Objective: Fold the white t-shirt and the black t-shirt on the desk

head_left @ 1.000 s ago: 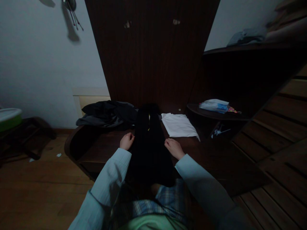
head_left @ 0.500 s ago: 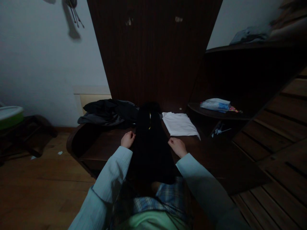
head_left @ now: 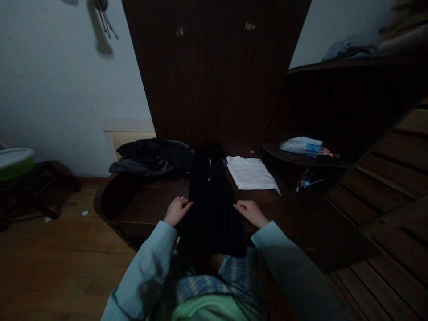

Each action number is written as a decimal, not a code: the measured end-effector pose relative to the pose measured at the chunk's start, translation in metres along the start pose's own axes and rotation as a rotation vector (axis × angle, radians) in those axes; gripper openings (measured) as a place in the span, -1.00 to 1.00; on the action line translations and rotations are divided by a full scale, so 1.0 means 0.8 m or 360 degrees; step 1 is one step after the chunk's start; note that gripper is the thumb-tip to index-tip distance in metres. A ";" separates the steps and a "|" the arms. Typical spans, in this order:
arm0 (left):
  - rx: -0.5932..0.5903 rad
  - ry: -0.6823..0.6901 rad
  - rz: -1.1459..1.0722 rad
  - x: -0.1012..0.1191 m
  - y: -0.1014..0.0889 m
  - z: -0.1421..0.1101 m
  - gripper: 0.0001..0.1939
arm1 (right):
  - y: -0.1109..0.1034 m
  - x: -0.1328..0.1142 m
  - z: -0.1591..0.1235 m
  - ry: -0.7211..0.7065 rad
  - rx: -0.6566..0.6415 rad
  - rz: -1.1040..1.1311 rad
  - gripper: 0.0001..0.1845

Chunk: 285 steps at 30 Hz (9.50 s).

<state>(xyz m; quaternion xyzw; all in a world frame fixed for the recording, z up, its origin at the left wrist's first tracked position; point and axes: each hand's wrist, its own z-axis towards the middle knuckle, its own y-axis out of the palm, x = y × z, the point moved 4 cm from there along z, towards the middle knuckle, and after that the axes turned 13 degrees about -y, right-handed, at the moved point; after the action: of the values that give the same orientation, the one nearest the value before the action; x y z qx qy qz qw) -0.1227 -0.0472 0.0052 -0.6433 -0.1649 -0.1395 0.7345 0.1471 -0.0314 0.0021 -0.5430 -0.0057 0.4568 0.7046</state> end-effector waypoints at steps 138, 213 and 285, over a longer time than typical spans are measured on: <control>-0.0024 0.0312 0.0538 0.076 0.041 0.022 -0.52 | 0.061 -0.050 0.046 -0.0222 -0.0432 -0.0479 -0.46; 0.0051 -0.0274 -0.0838 0.035 0.030 0.148 -0.65 | 0.018 -0.094 -0.008 -0.0639 -0.0339 -0.0290 -0.70; -0.0021 -0.0073 -0.0744 -0.001 0.023 0.145 -0.70 | 0.069 -0.119 -0.002 -0.0748 0.0090 0.0220 -0.77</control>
<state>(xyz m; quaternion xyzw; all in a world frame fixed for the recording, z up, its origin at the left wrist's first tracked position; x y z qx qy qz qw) -0.1228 0.0703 0.0021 -0.5955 -0.3250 -0.2923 0.6741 0.0574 -0.0948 0.0053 -0.4009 -0.1196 0.6177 0.6659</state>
